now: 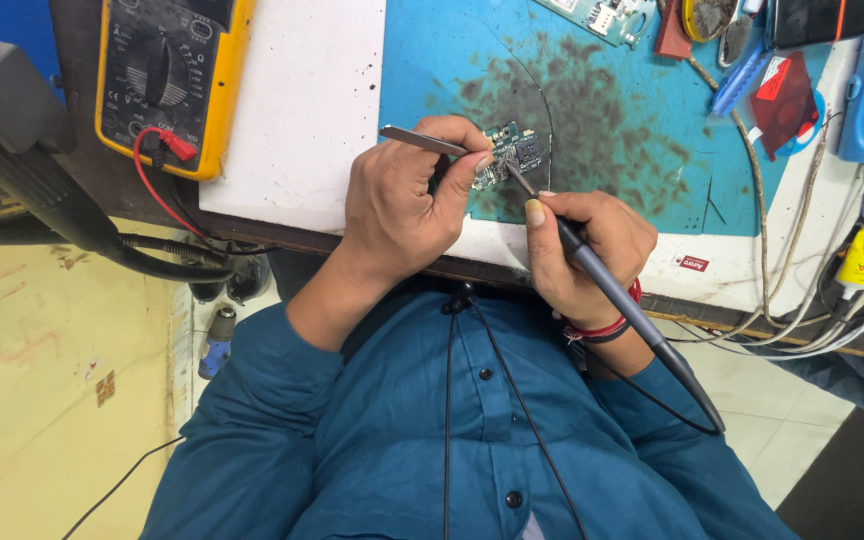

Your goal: The person solders components on a small circuit board at a workbench, holding the board steady with one hand while applying a soldering iron and solder wire to its contacts. They occasionally reposition the board and continue soldering different points on it.

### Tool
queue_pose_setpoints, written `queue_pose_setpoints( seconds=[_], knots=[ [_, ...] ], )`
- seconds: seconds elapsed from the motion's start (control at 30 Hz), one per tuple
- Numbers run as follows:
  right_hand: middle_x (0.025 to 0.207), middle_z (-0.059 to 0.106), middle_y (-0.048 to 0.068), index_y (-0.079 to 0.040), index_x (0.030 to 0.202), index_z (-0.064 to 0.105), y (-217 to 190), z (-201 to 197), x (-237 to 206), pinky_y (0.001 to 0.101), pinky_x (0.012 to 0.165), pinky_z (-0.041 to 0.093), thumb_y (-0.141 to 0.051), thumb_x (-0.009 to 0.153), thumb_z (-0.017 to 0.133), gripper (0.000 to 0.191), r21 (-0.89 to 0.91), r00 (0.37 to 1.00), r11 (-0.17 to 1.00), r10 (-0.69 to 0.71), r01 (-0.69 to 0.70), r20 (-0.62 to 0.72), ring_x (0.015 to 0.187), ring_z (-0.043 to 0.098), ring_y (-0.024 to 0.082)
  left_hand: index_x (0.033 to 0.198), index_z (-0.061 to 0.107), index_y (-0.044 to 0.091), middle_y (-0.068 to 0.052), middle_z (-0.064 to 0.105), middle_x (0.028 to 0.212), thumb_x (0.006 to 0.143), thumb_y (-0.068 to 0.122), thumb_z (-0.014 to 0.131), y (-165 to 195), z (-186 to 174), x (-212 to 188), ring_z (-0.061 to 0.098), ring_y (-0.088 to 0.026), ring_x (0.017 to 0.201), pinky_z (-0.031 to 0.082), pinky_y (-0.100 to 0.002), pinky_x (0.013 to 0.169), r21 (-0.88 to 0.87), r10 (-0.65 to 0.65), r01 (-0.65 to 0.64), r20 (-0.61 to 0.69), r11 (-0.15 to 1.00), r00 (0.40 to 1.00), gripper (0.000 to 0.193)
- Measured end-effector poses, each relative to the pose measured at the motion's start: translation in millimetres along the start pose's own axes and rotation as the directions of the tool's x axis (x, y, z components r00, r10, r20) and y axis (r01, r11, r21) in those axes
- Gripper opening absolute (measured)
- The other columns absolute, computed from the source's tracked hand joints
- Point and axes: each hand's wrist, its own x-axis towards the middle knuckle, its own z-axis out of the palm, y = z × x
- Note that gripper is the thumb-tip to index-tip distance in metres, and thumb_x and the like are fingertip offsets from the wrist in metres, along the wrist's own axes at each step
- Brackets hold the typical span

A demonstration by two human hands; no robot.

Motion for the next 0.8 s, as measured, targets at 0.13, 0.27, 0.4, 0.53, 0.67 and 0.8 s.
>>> queue_pose_setpoints(
  seconds=[0.13,0.27,0.4,0.53,0.67,0.8],
  knots=[
    [0.082,0.070,0.010,-0.001,0.097,0.069,-0.4,-0.2,0.0,0.0302,0.062,0.049,-0.004,0.096,0.081,0.012,0.005,1.000,1.000,-0.010,0.010,0.015,0.067,0.067,0.021,0.106,0.065,0.005,-0.006,0.073,0.091,0.104,0.012,0.072,0.6,0.0,0.0,0.070,-0.019,0.070,0.052,-0.032,0.063,0.000,-0.022,0.022,0.006,1.000,1.000,0.010],
    [0.088,0.072,0.010,-0.002,0.100,0.069,-0.2,-0.6,0.2,0.0283,0.063,0.051,-0.005,0.099,0.080,0.012,-0.004,1.000,1.000,0.000,0.000,0.002,0.068,0.070,0.020,0.106,0.065,0.006,-0.006,0.073,0.092,0.105,0.013,0.071,0.6,0.1,0.3,0.070,-0.019,0.071,0.053,-0.031,0.064,-0.005,-0.015,0.015,0.006,1.000,1.000,0.010],
    [0.083,0.071,0.010,-0.001,0.097,0.069,0.0,-0.1,0.5,0.0295,0.061,0.049,-0.005,0.096,0.081,0.012,0.007,1.000,1.000,-0.014,0.014,0.018,0.068,0.068,0.022,0.107,0.065,0.006,-0.005,0.072,0.091,0.105,0.013,0.071,0.3,-0.1,0.0,0.070,-0.019,0.071,0.053,-0.031,0.064,-0.005,-0.030,0.030,0.008,1.000,1.000,0.010],
    [0.086,0.071,0.011,-0.001,0.098,0.069,0.5,0.1,0.8,0.0292,0.063,0.050,-0.005,0.097,0.081,0.013,0.001,1.000,1.000,-0.019,0.019,0.010,0.071,0.069,0.022,0.106,0.063,0.005,-0.005,0.073,0.095,0.105,0.012,0.071,-0.3,0.5,0.2,0.071,-0.018,0.071,0.053,-0.031,0.064,-0.006,-0.008,0.008,0.001,1.000,1.000,0.011],
    [0.084,0.071,0.010,-0.001,0.098,0.069,0.3,-0.6,0.9,0.0283,0.061,0.050,-0.005,0.097,0.081,0.013,0.014,0.999,1.000,-0.024,0.023,0.033,0.070,0.068,0.021,0.107,0.063,0.005,-0.006,0.073,0.097,0.105,0.012,0.071,-0.3,-0.2,-0.4,0.070,-0.018,0.072,0.053,-0.031,0.065,-0.005,0.001,-0.001,-0.006,1.000,1.000,0.011],
    [0.083,0.071,0.010,-0.002,0.098,0.068,-0.1,0.6,0.8,0.0283,0.060,0.050,-0.005,0.097,0.081,0.013,0.010,1.000,1.000,-0.019,0.019,0.017,0.069,0.068,0.021,0.107,0.063,0.005,-0.005,0.073,0.097,0.105,0.013,0.071,-0.7,0.2,-0.3,0.070,-0.018,0.071,0.053,-0.031,0.065,-0.005,0.001,-0.001,-0.007,1.000,1.000,0.012]
  ],
)
